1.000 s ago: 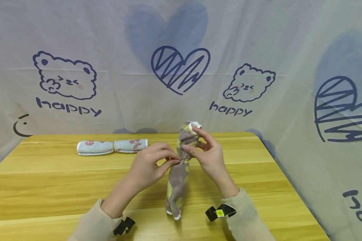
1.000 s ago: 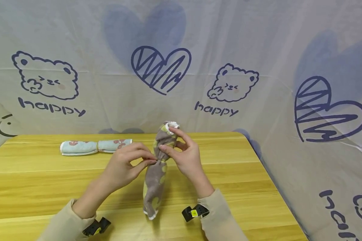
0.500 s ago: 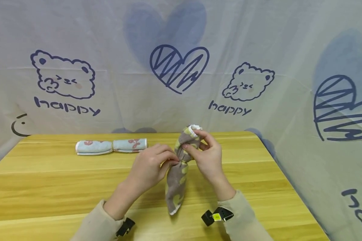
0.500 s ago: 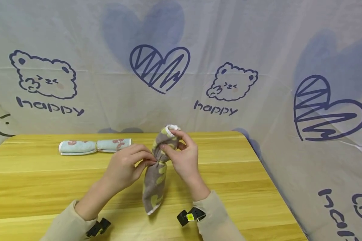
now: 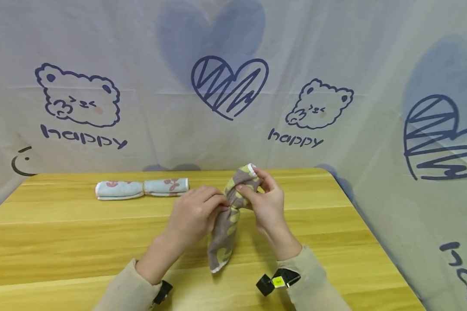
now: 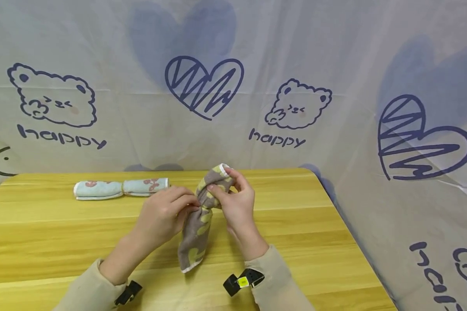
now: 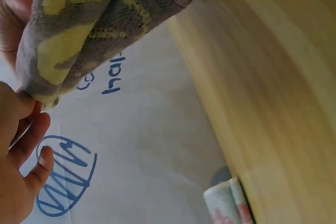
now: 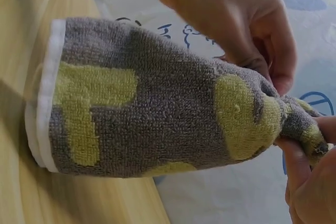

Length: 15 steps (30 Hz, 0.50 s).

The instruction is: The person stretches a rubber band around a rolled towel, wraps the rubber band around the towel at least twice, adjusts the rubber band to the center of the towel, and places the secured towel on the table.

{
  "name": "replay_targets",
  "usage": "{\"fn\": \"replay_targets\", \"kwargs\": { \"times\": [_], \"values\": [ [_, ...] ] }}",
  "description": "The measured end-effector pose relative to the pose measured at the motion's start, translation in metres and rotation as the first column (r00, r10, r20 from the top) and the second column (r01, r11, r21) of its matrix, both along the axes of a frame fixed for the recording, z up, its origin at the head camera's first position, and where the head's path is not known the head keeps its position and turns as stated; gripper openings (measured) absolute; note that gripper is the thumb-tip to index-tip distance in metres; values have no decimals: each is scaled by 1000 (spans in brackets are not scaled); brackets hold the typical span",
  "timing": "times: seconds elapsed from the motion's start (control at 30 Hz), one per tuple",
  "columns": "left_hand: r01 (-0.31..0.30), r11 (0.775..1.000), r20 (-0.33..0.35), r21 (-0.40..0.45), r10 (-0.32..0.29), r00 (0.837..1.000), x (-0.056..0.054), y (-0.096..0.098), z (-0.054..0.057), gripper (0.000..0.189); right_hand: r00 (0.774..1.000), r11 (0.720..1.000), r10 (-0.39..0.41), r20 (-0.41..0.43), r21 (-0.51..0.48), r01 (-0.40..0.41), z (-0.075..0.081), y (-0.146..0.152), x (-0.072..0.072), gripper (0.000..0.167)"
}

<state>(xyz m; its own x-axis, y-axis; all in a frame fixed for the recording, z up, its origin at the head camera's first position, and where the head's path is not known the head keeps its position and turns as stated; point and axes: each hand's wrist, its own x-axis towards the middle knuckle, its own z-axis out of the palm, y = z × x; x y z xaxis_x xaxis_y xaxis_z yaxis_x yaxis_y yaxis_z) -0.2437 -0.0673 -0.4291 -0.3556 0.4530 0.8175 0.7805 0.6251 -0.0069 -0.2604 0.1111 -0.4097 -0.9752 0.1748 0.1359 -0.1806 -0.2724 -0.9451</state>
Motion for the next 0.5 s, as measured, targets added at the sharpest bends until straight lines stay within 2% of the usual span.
{"fn": "replay_targets", "kwargs": {
  "times": [0.2,0.37,0.5],
  "values": [
    [-12,992,139,-122,30,990,2,4,-2,11,1000,1000,-6,-18,-2,6,-4,-2,-2,50],
    [11,970,225,-243,45,973,9,10,0,14,1000,999,-27,-11,32,27,-13,4,-11,48],
    [41,964,297,-263,40,954,13,15,1,14,999,999,-51,17,18,51,-15,9,-18,48]
  ]
}}
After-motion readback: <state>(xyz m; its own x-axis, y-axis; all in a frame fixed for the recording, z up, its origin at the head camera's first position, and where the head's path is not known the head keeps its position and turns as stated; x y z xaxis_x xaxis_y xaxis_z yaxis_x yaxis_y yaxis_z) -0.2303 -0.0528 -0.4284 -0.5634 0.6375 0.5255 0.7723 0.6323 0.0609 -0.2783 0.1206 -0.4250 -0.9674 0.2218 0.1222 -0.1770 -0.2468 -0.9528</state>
